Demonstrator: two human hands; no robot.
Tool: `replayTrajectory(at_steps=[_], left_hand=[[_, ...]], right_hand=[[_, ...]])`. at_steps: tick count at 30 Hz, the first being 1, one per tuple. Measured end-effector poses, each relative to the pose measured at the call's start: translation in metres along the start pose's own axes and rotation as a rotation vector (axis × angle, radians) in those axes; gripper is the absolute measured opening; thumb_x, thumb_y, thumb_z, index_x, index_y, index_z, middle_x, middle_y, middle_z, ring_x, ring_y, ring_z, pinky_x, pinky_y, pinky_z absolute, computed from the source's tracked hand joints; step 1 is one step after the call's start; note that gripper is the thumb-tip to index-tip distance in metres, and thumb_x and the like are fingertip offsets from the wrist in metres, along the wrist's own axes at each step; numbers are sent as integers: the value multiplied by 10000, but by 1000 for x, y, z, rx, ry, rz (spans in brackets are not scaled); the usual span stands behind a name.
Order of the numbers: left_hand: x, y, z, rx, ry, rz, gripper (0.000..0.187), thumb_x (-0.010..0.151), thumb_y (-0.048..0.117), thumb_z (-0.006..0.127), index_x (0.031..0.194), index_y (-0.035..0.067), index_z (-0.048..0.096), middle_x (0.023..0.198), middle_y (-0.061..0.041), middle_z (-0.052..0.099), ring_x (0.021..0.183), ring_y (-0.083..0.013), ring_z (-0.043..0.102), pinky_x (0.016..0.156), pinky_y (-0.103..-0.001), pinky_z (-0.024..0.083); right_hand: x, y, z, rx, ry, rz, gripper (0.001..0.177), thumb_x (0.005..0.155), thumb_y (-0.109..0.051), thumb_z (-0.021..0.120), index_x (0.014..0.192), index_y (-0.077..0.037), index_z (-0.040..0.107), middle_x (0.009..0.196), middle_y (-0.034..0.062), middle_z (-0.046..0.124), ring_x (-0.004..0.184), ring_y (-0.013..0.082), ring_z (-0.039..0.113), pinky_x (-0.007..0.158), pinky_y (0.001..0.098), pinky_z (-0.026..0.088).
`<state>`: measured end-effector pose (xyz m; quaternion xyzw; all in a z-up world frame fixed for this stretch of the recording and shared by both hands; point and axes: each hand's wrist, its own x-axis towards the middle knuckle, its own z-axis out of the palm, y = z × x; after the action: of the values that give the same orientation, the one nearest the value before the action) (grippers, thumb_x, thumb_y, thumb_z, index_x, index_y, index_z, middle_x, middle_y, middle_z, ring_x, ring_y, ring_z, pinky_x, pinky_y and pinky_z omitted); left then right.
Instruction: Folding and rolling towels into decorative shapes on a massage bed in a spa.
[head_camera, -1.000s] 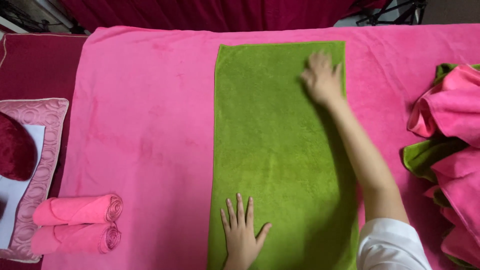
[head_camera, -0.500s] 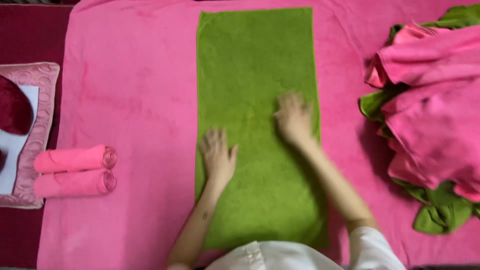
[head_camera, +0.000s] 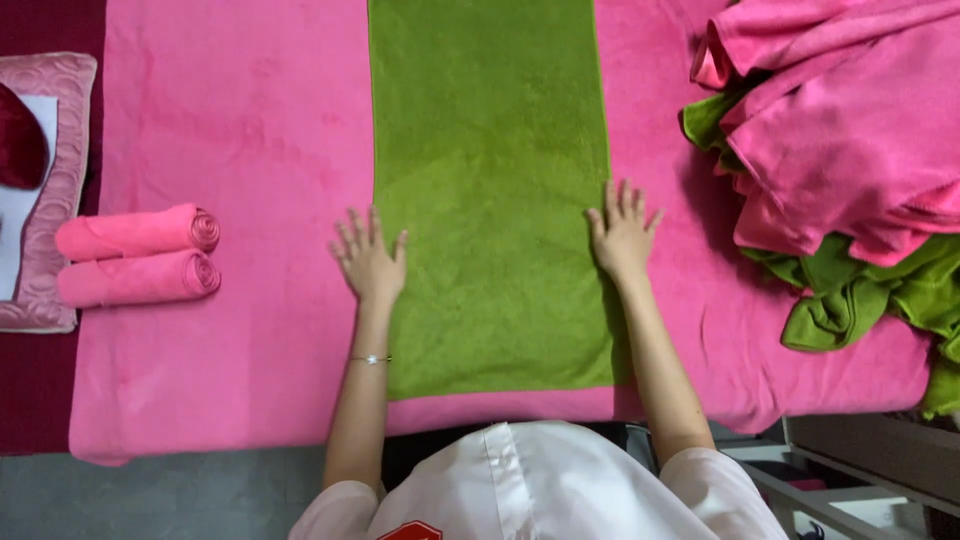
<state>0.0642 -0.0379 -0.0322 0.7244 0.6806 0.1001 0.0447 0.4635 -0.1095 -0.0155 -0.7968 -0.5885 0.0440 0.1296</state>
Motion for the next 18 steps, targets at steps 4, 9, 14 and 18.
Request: replayTrajectory(at_steps=[4, 9, 14, 18], left_hand=[[-34, 20, -6, 57, 98, -119, 808, 1044, 570, 537, 1632, 41, 375, 1665, -322, 284, 1538, -534, 196, 1218, -707, 49], [-83, 111, 16, -13, -18, 272, 691, 1083, 490, 474, 1649, 107, 365, 1735, -243, 212, 1577, -503, 199, 1232, -717, 131], [-98, 73, 15, -102, -65, 212, 765, 1072, 640, 409, 1666, 160, 345, 1744, -200, 223, 1595, -447, 205, 1280, -620, 104], [-129, 15, -1, -70, -132, 67, 861, 1042, 729, 328, 1676, 149, 277, 1745, -185, 208, 1602, -390, 182, 1299, -578, 101]], right_hand=[[-42, 2, 26, -72, 186, 69, 623, 1153, -477, 408, 1684, -152, 375, 1743, 169, 285, 1603, 425, 127, 1190, 762, 1], [-106, -105, 14, 38, -5, -169, 596, 1118, -431, 442, 1669, -218, 362, 1765, 118, 201, 1621, 380, 136, 1225, 722, -26], [-126, -59, -1, -44, -36, -51, 753, 1037, -645, 473, 1685, -298, 308, 1774, 76, 201, 1621, 312, 190, 1281, 623, 60], [-144, 3, -2, 8, -37, 61, 785, 1056, -676, 412, 1697, -240, 290, 1766, 117, 209, 1614, 367, 195, 1274, 649, 47]])
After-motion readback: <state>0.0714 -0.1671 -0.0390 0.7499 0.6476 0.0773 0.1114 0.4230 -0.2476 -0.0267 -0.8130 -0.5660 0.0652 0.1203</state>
